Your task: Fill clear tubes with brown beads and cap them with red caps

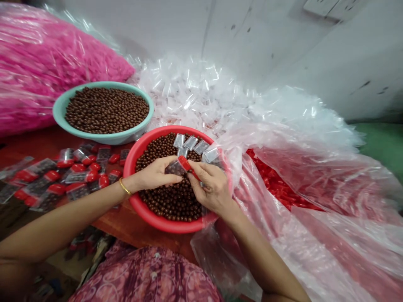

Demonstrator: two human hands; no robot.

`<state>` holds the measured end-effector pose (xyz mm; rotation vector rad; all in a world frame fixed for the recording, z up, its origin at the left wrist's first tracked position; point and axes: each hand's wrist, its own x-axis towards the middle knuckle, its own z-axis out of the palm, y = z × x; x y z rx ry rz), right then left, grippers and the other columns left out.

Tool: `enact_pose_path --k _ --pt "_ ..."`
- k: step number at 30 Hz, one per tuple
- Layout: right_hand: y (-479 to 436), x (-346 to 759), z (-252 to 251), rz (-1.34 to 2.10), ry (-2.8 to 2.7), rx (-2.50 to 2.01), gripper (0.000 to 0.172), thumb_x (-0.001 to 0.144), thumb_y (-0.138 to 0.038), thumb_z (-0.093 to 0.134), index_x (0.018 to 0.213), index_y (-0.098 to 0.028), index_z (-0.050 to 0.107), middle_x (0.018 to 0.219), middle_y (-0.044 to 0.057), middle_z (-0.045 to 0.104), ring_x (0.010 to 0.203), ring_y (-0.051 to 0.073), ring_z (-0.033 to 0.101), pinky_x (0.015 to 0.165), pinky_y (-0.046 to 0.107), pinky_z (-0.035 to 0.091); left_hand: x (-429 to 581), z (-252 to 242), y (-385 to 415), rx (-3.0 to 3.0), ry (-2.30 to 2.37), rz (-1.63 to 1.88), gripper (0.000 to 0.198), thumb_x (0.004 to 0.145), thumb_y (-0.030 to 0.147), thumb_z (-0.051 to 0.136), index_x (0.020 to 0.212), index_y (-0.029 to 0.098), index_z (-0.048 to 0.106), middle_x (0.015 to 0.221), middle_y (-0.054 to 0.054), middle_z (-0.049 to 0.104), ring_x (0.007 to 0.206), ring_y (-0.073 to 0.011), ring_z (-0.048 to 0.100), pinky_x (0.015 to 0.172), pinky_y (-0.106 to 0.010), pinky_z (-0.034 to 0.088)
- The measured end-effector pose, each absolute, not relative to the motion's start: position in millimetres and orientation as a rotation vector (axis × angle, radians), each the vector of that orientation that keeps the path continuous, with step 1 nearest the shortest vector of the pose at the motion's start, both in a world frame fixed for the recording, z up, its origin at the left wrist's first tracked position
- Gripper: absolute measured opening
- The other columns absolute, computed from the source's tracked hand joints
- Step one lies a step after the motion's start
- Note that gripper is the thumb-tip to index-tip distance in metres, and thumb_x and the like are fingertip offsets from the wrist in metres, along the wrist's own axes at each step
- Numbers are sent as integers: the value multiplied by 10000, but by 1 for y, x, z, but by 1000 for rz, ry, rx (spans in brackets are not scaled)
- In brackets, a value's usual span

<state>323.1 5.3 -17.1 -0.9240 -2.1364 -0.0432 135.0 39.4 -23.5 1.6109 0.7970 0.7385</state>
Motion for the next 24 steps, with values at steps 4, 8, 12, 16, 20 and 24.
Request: enact_pose_path --k 4,8,12,16,20,24 --pt "6 326 -9 -221 -2252 -883 532 830 -88 568 1346 -189 484 941 90 713 797 181 663 734 328 531 137 -23 39 1641 780 776 310 677 240 624 960 117 592 838 -12 621 755 -135 547 730 -265 449" --pt "5 325 -8 -186 -2349 -866 560 868 -105 517 1409 -177 397 755 44 651 639 147 593 605 274 503 137 -22 39 1619 817 748 219 671 237 598 854 119 577 699 25 543 631 -98 478 604 -224 399" --pt "5 325 -14 -186 -2382 -800 565 876 -110 491 1426 -143 366 752 54 627 610 138 560 546 249 474 136 -24 39 1632 839 737 149 641 234 577 743 133 538 626 50 462 575 -78 408 532 -202 338" --pt "4 327 -9 -45 -2343 -791 385 890 -170 489 1269 -147 545 704 41 635 584 126 568 543 243 463 137 -23 38 1686 894 685 149 626 241 562 733 138 556 606 49 450 573 -84 407 523 -204 327" --pt "8 317 -4 342 -2003 -1048 319 947 -337 405 826 -186 659 526 -16 504 470 95 469 495 237 402 140 -18 35 1776 885 589 102 601 233 558 643 158 503 572 54 434 538 -80 391 494 -203 302" --pt "21 294 -15 918 -1581 -1177 535 928 -589 226 1010 -206 591 679 2 532 584 119 506 569 261 452 139 -15 34 1980 912 499 118 578 221 571 592 167 467 538 54 433 496 -82 389 475 -212 295"
